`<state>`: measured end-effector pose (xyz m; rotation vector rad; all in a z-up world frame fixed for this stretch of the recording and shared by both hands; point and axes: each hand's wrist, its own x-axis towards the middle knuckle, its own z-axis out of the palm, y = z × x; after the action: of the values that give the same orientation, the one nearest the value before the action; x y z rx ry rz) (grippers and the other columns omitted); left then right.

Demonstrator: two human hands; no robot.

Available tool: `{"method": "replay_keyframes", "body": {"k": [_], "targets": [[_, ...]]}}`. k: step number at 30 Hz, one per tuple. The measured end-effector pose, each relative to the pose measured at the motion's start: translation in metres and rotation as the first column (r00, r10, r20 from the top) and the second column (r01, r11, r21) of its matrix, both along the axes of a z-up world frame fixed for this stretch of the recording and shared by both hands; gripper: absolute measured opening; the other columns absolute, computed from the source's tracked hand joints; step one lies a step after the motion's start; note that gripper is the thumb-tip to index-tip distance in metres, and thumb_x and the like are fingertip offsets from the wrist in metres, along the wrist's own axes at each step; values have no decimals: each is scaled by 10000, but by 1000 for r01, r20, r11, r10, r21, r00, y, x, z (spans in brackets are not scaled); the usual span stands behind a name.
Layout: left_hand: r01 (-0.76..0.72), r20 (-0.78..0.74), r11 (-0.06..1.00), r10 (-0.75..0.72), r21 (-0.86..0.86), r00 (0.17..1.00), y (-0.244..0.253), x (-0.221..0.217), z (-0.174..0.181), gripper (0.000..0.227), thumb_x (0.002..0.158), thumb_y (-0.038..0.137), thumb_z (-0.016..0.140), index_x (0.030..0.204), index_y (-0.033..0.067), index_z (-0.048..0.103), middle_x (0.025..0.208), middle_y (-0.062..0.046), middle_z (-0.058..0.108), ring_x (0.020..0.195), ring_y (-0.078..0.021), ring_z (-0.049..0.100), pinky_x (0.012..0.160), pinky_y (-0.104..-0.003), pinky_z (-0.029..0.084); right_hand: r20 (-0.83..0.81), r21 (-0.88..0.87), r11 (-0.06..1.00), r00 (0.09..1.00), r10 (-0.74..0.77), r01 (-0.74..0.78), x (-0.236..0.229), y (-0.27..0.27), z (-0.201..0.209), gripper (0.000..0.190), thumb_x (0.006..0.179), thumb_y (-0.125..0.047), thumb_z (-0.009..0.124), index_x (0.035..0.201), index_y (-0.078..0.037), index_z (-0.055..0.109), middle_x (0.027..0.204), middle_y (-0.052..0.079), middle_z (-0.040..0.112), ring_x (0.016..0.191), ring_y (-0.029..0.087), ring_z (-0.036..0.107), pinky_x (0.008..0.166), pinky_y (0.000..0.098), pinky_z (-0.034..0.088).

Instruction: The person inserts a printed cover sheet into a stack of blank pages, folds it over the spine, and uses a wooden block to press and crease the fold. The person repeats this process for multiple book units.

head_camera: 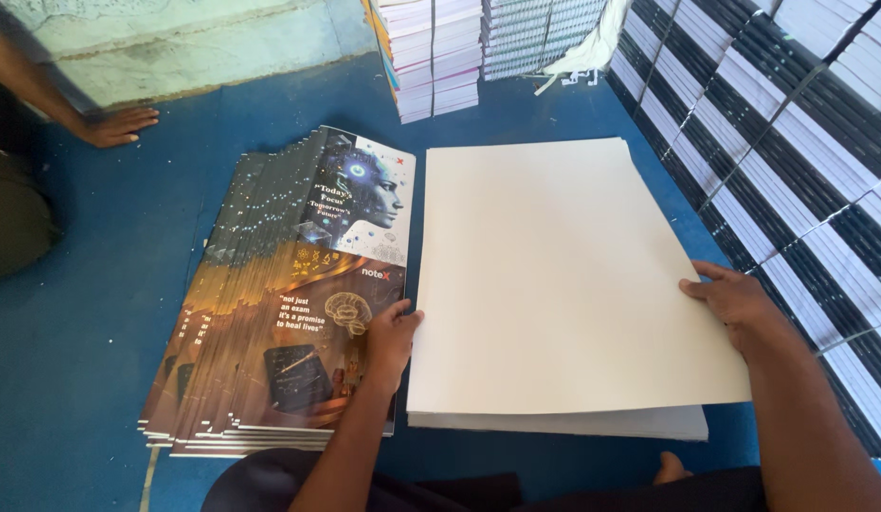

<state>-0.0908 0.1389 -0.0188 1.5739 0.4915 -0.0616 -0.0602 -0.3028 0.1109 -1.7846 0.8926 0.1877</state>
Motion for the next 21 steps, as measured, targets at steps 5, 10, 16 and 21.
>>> {"method": "replay_keyframes", "body": {"k": [5,10,16,21], "targets": [[50,-42,999,-50,1,998,-9,-4,13,352,927,187,688,1212,-13,734,824,-52,711,597,-77,560,503,-227,434,-51,-150,985,996,80,-86,-16,14,26,549,947,-181,683,1485,-142,579,1171,295,723,946,383,766,761,463,622],[38,-52,992,-32,124,998,-21,1,16,244,903,160,729,1084,-3,724,784,-27,700,581,-107,557,489,-263,451,-55,-263,937,973,225,-231,-11,0,28,565,904,-262,741,1448,-143,645,1149,257,746,1043,378,723,939,500,523],[73,-56,982,-64,175,996,-41,11,6,182,883,145,737,957,-21,729,746,-66,690,589,-140,609,472,-296,482,137,-196,953,956,260,-231,-5,-29,10,589,876,-223,755,1415,-20,633,1065,298,747,975,381,730,923,506,556],[108,-26,920,-106,377,994,-52,22,-1,180,853,154,780,911,-12,738,728,-70,709,611,-156,656,524,-280,498,226,-187,955,936,269,-229,-1,-36,8,572,858,-194,756,1372,30,638,1032,274,753,954,368,735,901,496,571]]}}
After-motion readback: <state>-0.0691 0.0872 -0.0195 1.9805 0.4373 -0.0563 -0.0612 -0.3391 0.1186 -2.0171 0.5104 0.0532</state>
